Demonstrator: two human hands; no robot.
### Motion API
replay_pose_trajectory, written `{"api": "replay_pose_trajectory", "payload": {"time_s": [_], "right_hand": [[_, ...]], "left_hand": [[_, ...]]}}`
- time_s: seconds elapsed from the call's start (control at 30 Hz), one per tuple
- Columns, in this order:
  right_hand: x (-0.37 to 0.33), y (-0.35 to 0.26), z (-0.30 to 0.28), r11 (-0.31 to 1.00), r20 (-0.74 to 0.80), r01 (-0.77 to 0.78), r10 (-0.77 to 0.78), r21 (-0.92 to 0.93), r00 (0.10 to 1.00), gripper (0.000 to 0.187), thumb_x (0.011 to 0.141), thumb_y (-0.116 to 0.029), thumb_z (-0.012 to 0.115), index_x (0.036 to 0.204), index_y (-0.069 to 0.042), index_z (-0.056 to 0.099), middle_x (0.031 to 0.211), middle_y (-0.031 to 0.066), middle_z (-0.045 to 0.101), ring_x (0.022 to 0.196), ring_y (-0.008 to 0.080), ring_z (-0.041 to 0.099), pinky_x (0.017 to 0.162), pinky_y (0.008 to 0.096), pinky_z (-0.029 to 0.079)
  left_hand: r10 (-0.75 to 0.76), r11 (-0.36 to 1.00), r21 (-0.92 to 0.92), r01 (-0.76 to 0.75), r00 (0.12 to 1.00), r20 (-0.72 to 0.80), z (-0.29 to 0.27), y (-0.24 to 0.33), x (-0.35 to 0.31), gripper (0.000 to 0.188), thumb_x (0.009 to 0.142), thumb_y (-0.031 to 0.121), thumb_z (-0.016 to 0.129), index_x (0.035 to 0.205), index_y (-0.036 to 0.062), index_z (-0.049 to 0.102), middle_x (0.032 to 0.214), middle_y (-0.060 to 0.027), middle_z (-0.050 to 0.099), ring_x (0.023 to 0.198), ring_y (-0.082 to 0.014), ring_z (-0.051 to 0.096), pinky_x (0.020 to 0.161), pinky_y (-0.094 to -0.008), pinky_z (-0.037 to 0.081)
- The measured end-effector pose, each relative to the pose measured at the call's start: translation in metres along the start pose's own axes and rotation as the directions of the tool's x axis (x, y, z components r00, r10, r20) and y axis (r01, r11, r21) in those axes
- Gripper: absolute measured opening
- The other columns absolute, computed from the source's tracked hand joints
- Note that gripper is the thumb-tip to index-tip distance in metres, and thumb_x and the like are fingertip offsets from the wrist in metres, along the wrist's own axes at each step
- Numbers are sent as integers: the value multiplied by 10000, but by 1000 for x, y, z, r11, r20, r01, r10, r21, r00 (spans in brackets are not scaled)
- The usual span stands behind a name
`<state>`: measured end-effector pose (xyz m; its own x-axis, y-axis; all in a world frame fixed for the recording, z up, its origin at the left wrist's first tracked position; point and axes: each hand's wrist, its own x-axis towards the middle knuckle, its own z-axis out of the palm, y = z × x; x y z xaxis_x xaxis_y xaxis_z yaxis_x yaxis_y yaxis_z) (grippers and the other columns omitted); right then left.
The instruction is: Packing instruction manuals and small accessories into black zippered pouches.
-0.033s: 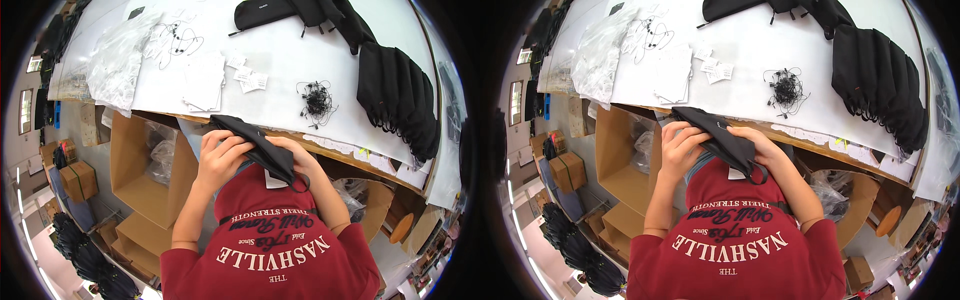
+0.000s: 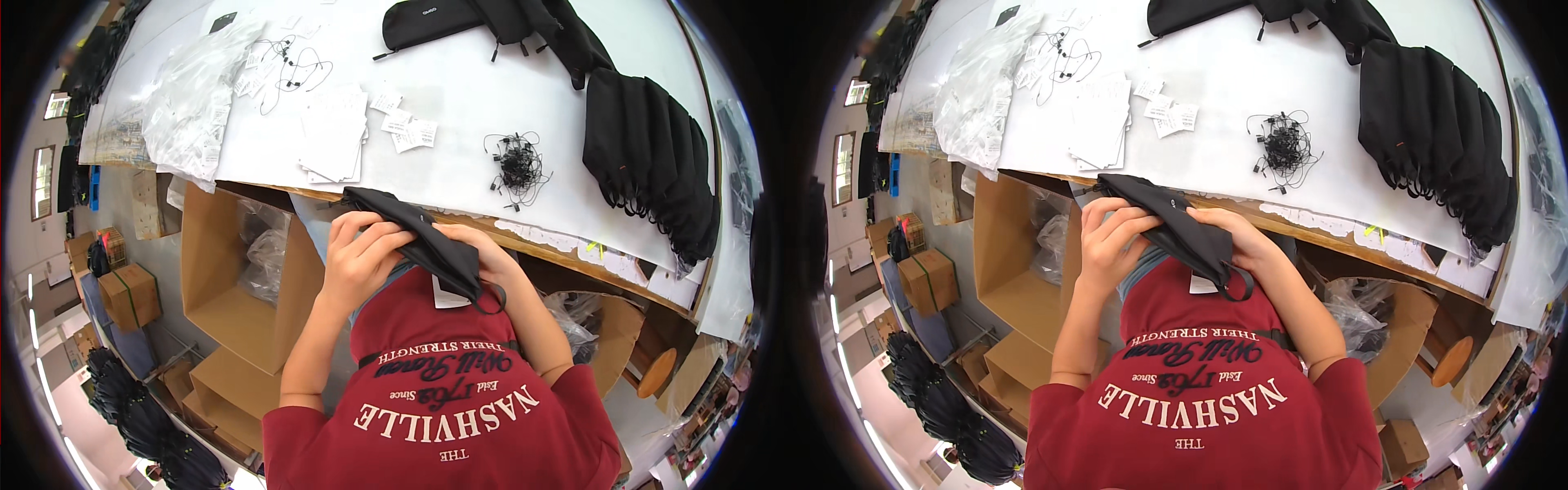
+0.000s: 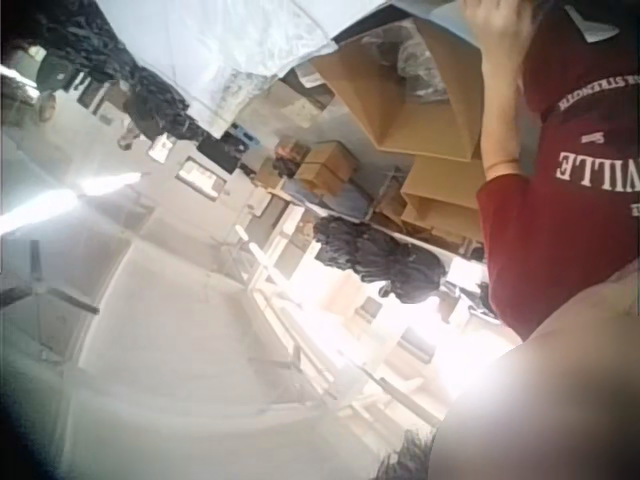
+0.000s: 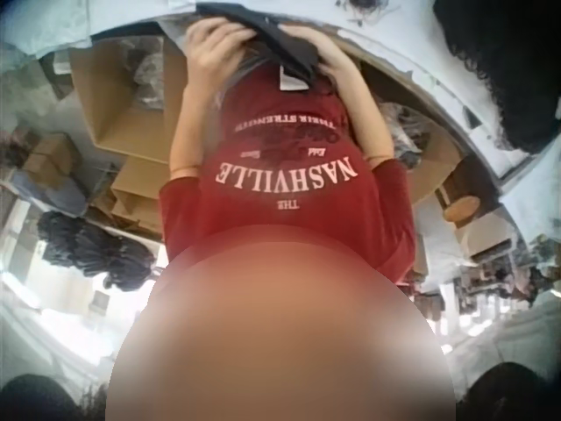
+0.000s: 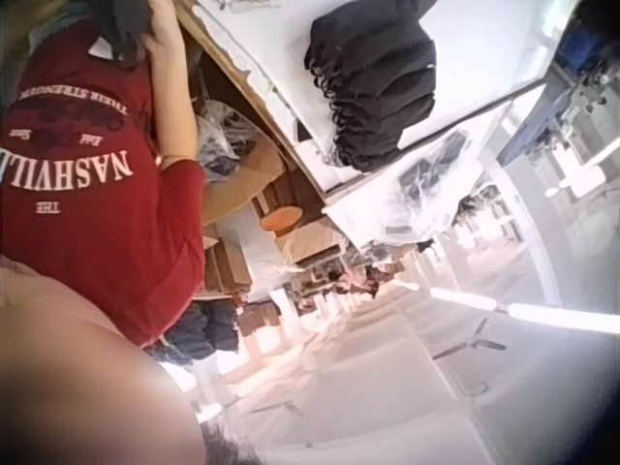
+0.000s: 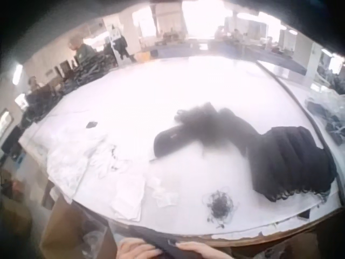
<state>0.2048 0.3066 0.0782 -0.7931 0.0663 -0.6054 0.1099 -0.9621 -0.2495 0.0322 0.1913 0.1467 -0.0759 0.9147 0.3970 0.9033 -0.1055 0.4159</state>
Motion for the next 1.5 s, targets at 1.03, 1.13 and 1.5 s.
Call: {"api": "replay_pose_trajectory", "payload": {"time_s": [1.03, 1.13, 1.5], "right_hand": [[-22, -31, 17, 741, 95, 364, -379, -564, 920, 291, 930, -176, 543, 1141, 9, 623, 957, 37, 672, 832, 61, 598, 751, 201, 472], [-32, -42, 29, 804, 55, 553, -556, -221, 830, 572, 873, -147, 605, 1372, 5, 370, 1016, 62, 631, 741, 48, 569, 669, 171, 449], [-58, -69, -17, 835, 147, 551, -544, -4, 826, 185, 825, -60, 623, 951, -83, 489, 845, 42, 620, 675, 95, 630, 574, 181, 495]], "left_hand": [[-549, 314, -553, 771, 623, 557, -11, -35, -24, 248, 851, 155, 662, 994, -26, 573, 828, -59, 629, 756, -68, 516, 685, -238, 422], [-439, 51, -637, 769, 590, 678, -13, -39, -34, 271, 876, 128, 637, 1078, -40, 569, 1004, -4, 614, 899, -71, 539, 815, -220, 424], [-191, 57, -582, 811, 581, 791, -40, 1, -47, 173, 862, 132, 659, 914, -12, 578, 750, 47, 526, 719, -23, 439, 605, -201, 377]]}}
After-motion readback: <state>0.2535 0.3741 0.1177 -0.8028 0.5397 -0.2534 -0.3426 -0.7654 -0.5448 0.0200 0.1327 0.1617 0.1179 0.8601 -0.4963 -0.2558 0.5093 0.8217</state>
